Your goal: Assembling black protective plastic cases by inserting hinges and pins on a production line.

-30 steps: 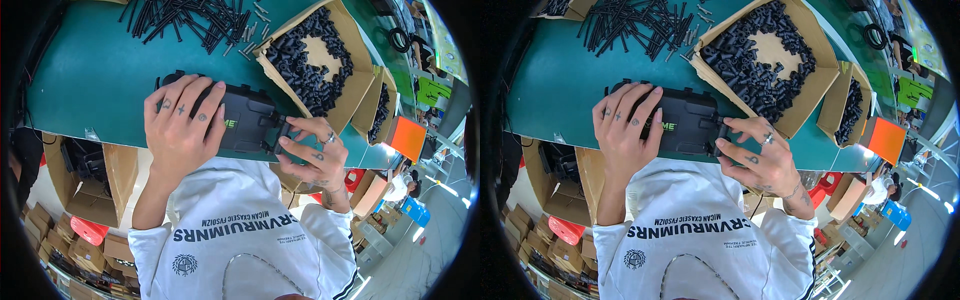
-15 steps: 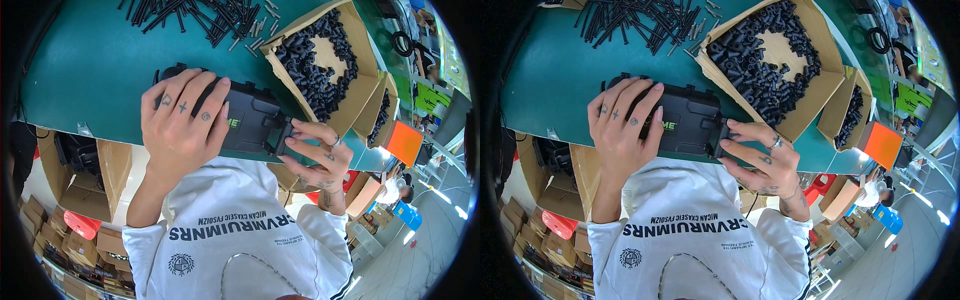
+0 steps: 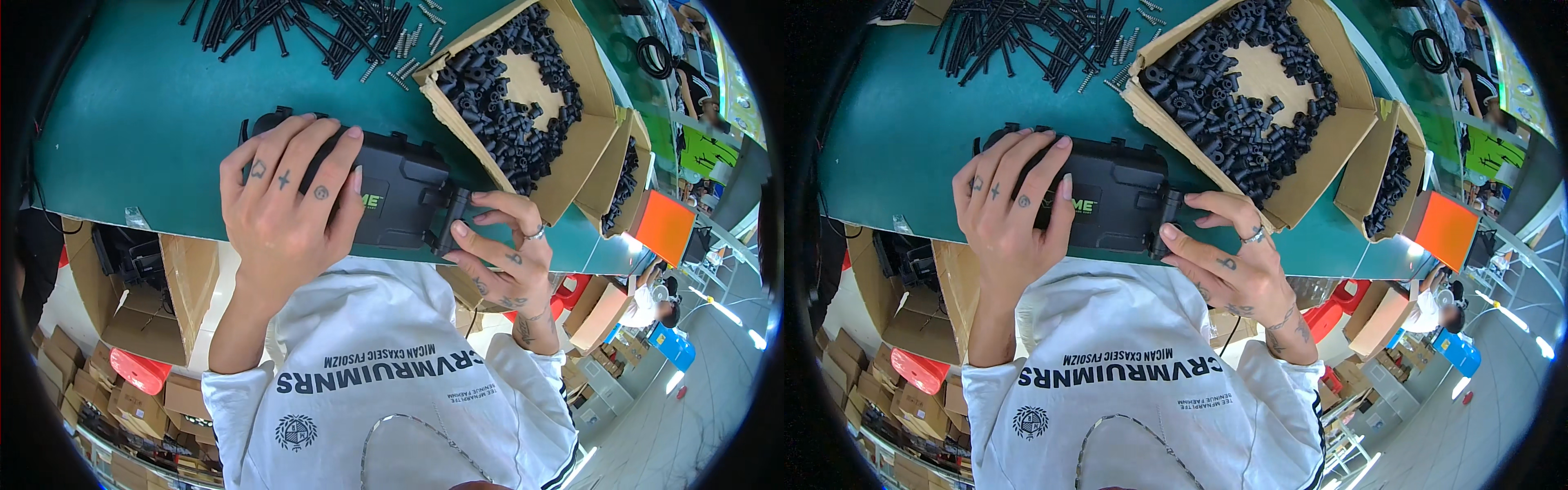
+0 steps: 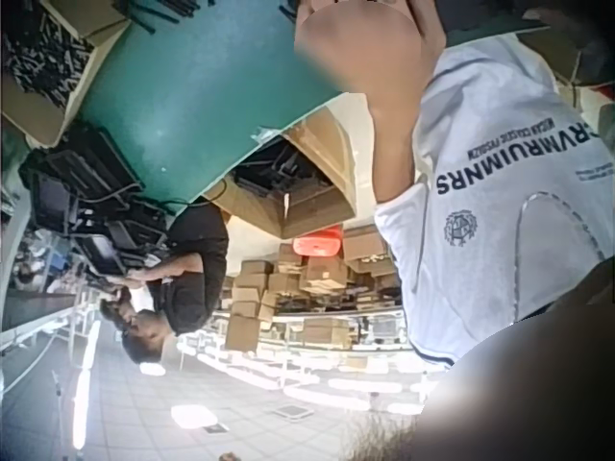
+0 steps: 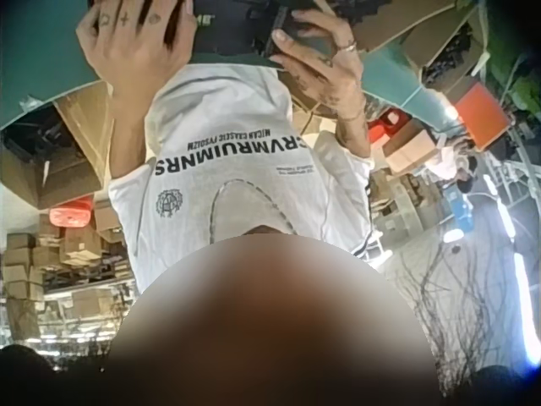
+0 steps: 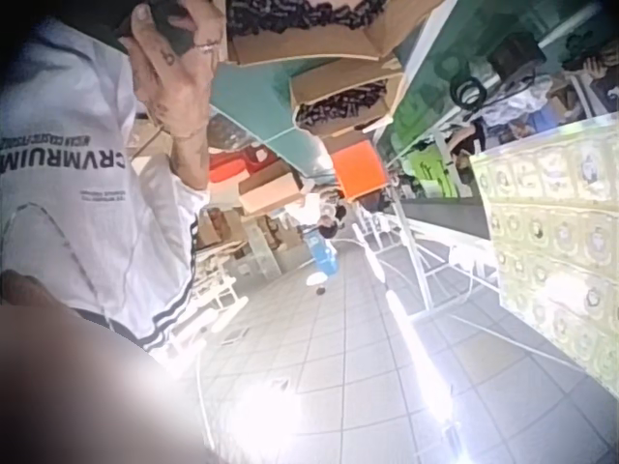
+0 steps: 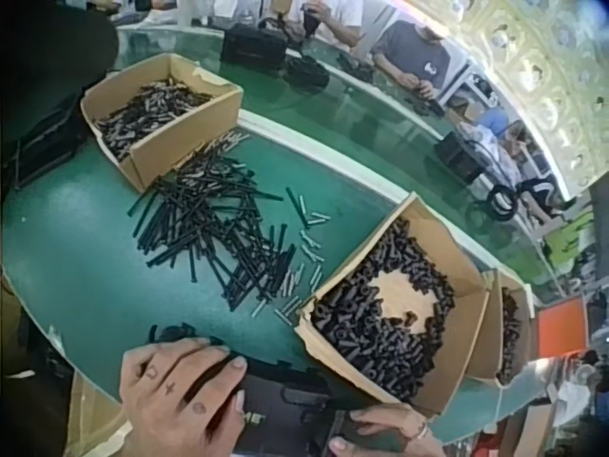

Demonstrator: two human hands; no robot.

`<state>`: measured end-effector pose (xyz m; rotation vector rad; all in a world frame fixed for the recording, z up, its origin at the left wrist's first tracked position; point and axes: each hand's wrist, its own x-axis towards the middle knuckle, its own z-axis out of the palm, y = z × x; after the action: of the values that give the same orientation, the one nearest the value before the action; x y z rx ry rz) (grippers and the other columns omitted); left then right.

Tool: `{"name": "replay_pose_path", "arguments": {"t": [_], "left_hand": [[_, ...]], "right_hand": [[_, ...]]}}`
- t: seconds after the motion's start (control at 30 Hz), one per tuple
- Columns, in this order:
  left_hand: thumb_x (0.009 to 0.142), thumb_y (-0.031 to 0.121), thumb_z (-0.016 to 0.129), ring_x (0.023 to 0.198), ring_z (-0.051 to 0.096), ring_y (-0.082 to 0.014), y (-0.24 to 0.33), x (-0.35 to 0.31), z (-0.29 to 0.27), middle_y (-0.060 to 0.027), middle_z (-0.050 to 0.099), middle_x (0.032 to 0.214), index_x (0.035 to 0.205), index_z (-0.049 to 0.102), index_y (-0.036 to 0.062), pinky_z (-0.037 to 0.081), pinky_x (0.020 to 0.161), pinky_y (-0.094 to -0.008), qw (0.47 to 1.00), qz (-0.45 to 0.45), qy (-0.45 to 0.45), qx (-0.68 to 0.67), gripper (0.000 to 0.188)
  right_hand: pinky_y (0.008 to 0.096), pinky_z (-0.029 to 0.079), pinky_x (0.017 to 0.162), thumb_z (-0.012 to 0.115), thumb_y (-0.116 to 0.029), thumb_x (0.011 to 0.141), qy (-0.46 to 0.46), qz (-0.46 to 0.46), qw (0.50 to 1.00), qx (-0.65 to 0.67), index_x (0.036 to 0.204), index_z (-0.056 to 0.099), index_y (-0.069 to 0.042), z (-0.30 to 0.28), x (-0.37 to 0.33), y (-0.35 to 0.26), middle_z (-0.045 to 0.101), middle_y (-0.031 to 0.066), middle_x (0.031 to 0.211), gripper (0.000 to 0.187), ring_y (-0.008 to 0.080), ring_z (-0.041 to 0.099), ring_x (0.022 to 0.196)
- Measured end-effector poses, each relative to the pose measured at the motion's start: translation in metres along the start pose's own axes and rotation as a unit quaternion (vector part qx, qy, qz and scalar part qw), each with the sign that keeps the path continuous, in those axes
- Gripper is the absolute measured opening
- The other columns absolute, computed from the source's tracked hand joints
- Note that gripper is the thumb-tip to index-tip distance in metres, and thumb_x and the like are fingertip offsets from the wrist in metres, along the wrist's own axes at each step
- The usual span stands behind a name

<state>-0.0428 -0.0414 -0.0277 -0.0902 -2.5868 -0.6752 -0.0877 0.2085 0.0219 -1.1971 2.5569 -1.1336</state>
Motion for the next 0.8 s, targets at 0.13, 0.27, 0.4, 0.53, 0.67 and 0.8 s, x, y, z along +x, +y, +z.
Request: {"name": "replay_pose_path", "arguments": {"t": [0.13,0.27,0.4,0.53,0.67,0.8], "left_hand": [[0.078,0.009,0.07,0.106,0.065,-0.0242,0.0,0.0,0.0,-0.0042,0.069,0.112,0.111,0.072,0.0113,0.041,0.093,-0.0369,1.0,0.002,0.001,0.005,0.033],[0.078,0.009,0.07,0.106,0.065,-0.0238,0.001,-0.001,0.001,-0.0042,0.069,0.112,0.111,0.072,0.0113,0.041,0.093,-0.0366,1.0,0.006,0.008,0.008,0.033],[0.078,0.011,0.07,0.105,0.064,-0.0226,0.0,0.0,0.003,-0.0034,0.068,0.111,0.11,0.071,0.0118,0.041,0.092,-0.037,1.0,0.01,0.017,0.008,0.031],[0.078,0.013,0.071,0.105,0.064,-0.0216,0.001,-0.001,0.004,-0.0028,0.067,0.11,0.108,0.071,0.0122,0.041,0.09,-0.0375,0.999,0.011,0.026,0.016,0.03],[0.078,0.013,0.071,0.105,0.064,-0.0215,0.001,0.0,0.004,-0.0026,0.067,0.11,0.108,0.071,0.0122,0.041,0.091,-0.0375,0.999,0.012,0.023,0.021,0.03],[0.078,0.013,0.071,0.104,0.064,-0.0215,0.002,0.002,0.003,-0.0024,0.068,0.109,0.107,0.071,0.0119,0.041,0.09,-0.0371,0.999,0.01,0.024,0.025,0.029]], "right_hand": [[0.0368,0.057,0.073,0.08,0.007,0.062,-0.056,-0.014,0.997,-0.054,0.111,0.073,-0.003,-0.01,0.002,-0.005,0.061,0.0182,0.115,0.05,0.0334,0.063,0.095],[0.0401,0.054,0.08,0.073,0.009,0.058,-0.093,-0.05,0.992,-0.07,0.117,0.068,0.002,-0.011,0.001,-0.002,0.061,0.0169,0.112,0.06,0.0351,0.063,0.095],[0.0404,0.055,0.081,0.072,0.01,0.06,-0.073,-0.059,0.993,-0.077,0.12,0.065,0.004,-0.003,-0.004,-0.002,0.062,0.0178,0.114,0.061,0.0357,0.063,0.096],[0.0399,0.056,0.076,0.071,0.013,0.063,-0.035,-0.05,0.992,-0.109,0.116,0.066,0.003,0.005,-0.012,-0.005,0.066,0.0182,0.112,0.054,0.0354,0.067,0.09],[0.0411,0.055,0.077,0.07,0.013,0.063,-0.03,-0.067,0.989,-0.131,0.124,0.061,0.006,0.009,-0.015,-0.005,0.065,0.0237,0.114,0.061,0.037,0.066,0.091],[0.0376,0.056,0.076,0.071,0.008,0.069,-0.048,-0.088,0.976,-0.192,0.125,0.058,0.009,0.009,-0.018,-0.01,0.061,0.026,0.118,0.058,0.0336,0.063,0.094]]}}
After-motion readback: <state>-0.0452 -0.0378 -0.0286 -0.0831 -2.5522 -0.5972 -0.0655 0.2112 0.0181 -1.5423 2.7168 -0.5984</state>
